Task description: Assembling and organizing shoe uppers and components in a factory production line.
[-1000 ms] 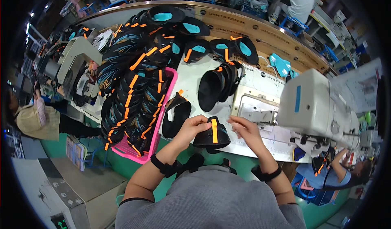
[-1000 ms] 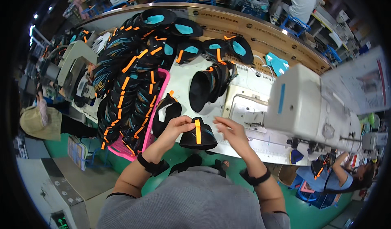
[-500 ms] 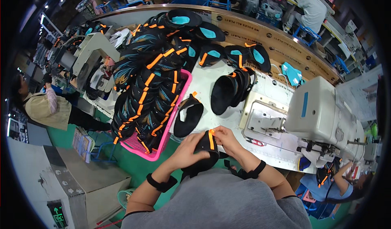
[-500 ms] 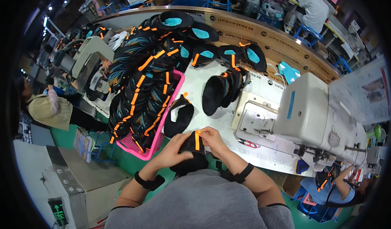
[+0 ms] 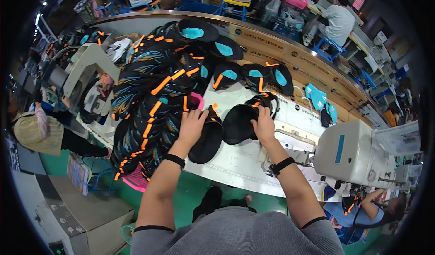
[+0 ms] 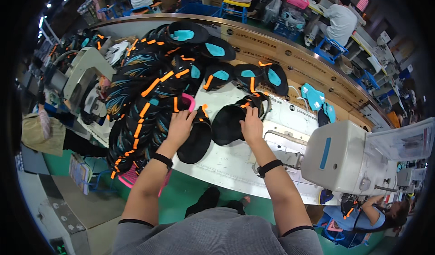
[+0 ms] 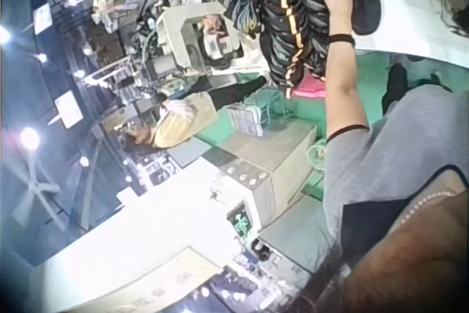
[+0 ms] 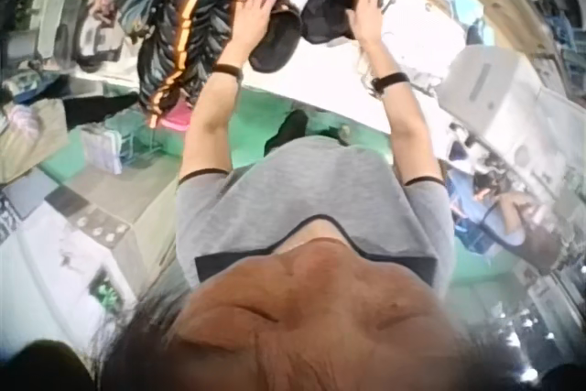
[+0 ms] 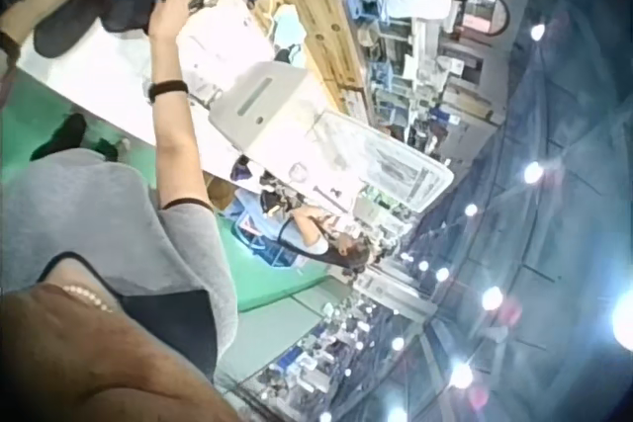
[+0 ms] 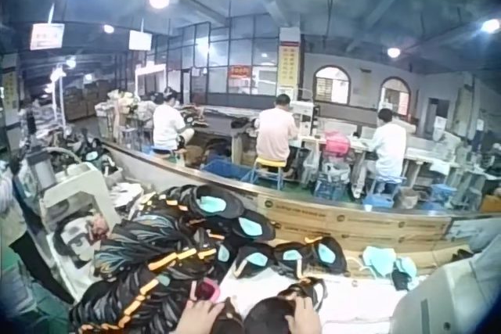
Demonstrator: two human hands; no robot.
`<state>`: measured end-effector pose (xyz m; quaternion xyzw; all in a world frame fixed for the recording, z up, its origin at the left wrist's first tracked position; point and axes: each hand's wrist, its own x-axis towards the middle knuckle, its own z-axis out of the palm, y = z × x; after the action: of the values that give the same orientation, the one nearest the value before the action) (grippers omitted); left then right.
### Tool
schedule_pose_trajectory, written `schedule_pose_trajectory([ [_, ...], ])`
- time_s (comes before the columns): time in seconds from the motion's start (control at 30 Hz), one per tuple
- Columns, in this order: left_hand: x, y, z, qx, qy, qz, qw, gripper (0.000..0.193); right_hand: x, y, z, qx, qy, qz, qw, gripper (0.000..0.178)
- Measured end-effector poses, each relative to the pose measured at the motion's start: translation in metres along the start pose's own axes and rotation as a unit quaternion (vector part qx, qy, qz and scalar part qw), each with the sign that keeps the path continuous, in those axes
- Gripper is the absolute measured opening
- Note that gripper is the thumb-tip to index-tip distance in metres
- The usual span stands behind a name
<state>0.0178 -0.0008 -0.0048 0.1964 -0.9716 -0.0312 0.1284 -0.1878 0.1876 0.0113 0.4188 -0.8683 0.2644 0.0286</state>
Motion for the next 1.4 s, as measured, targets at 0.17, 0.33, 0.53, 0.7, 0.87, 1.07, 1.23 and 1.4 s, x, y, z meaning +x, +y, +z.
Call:
schedule_pose_trajectory([
  [0.17,0.008,0.043,-0.049,-0.164,0.092,0.006,0.982,0.046,-0.02,0.024,-0.014,0.155,0.017,0.035,0.987,0.023],
  [0.33,0.007,0.088,-0.038,-0.376,0.075,-0.052,0.922,0.029,-0.074,-0.01,-0.077,0.165,0.03,-0.226,0.96,0.033],
  [0.53,-0.012,0.133,-0.05,-0.757,-0.207,-0.212,0.582,0.027,-0.121,-0.012,-0.12,0.297,-0.089,-0.115,0.944,0.031],
  [0.7,-0.046,0.166,-0.061,-0.709,-0.141,-0.18,0.667,0.012,-0.116,-0.019,-0.115,0.461,-0.244,0.183,0.833,0.023],
  [0.87,-0.066,0.167,-0.091,-0.34,0.083,-0.023,0.936,0.008,-0.13,-0.049,-0.082,0.449,-0.123,0.086,0.881,0.011],
  [1.07,-0.114,0.13,-0.085,-0.365,0.009,0.021,0.931,0.033,-0.131,-0.039,-0.018,0.621,-0.311,0.291,0.658,0.013],
  [1.23,-0.113,0.09,-0.073,-0.277,-0.088,-0.123,0.949,0.041,-0.072,-0.043,-0.01,0.192,-0.151,-0.034,0.969,0.022],
  [1.4,-0.041,0.042,-0.023,-0.05,0.076,-0.025,0.996,0.035,0.026,0.02,-0.002,-0.174,0.042,-0.049,0.983,0.035],
])
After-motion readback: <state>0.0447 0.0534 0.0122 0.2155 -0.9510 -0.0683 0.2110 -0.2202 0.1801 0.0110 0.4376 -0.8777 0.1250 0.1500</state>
